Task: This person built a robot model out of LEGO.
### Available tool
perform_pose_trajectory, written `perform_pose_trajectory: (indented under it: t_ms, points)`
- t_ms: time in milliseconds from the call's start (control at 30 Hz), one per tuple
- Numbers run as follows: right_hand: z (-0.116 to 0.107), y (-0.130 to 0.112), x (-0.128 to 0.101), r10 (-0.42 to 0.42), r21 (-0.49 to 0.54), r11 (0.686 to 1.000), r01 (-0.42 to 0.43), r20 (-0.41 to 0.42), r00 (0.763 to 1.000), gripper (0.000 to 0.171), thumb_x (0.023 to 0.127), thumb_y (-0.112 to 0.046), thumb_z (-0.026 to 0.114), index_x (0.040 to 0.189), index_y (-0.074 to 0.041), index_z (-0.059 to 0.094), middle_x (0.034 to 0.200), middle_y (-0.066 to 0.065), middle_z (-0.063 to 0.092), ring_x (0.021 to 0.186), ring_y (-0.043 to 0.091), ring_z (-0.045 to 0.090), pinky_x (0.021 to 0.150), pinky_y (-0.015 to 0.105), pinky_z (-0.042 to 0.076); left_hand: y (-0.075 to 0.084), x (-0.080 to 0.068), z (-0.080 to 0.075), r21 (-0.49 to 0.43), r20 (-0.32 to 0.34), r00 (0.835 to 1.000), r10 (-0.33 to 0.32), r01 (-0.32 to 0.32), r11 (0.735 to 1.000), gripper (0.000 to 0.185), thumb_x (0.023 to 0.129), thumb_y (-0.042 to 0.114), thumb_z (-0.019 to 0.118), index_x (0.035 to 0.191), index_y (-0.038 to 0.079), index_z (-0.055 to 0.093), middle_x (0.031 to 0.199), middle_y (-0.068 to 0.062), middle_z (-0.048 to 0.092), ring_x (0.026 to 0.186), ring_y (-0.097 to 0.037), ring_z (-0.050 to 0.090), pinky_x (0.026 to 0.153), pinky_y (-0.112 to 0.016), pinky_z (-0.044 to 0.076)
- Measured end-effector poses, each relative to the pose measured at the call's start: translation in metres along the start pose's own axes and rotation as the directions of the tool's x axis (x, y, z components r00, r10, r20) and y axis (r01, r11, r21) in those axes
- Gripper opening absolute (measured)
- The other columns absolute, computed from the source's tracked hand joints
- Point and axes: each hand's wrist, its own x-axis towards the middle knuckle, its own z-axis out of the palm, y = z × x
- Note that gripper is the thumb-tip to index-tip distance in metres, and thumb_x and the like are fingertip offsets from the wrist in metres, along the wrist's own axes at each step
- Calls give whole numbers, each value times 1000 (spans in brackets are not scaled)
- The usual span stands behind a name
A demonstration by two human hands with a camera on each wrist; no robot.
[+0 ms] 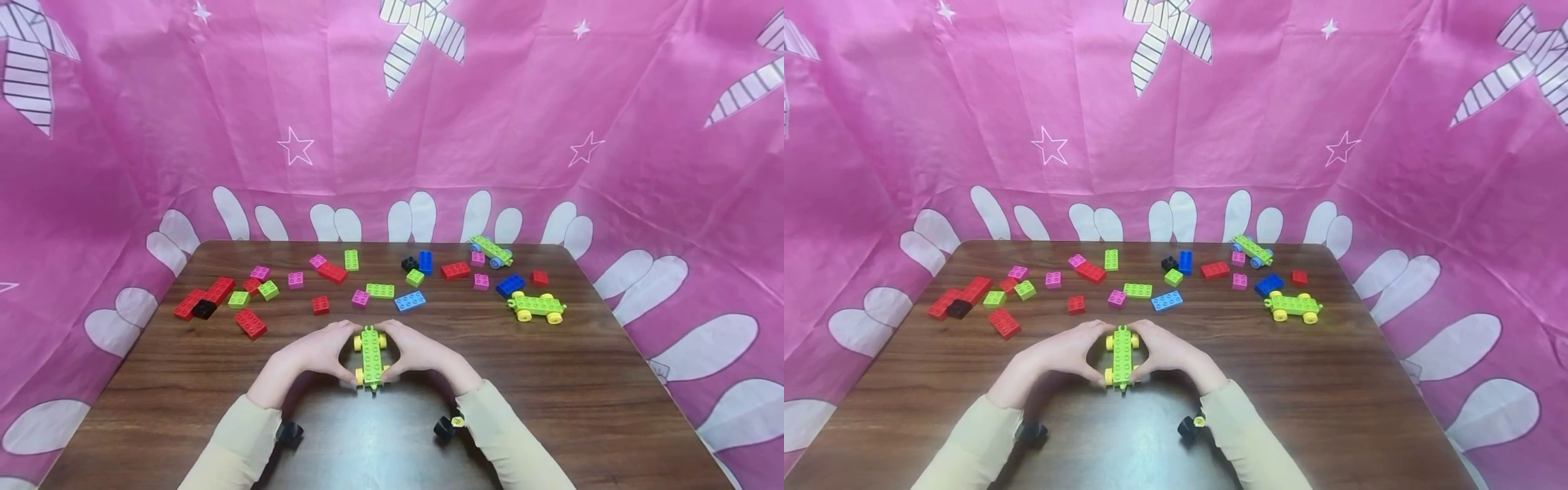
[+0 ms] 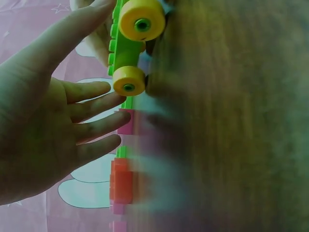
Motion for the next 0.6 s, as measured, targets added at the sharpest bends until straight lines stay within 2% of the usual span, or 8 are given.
perform_pose_trajectory:
  t_ms: [200,600]
  points:
    - [3,-4,-2,11,13,1000,-11,2,1000,90,70,-35,88,141,-2,44,138,11,52,127,22,51,110,42,42,0,1,5,-2,2,1000,4,-4,1000,88,66,37,89,134,-1,48,127,-10,56,121,-26,53,105,-44,45]
    - [7,-9,-6,12,2,1000,-12,20,1000,88,71,-35,88,141,-3,44,136,9,53,124,20,52,109,40,43,4,1,4,-58,40,998,-46,48,997,90,62,32,93,131,-2,47,124,-11,55,117,-25,52,105,-45,45]
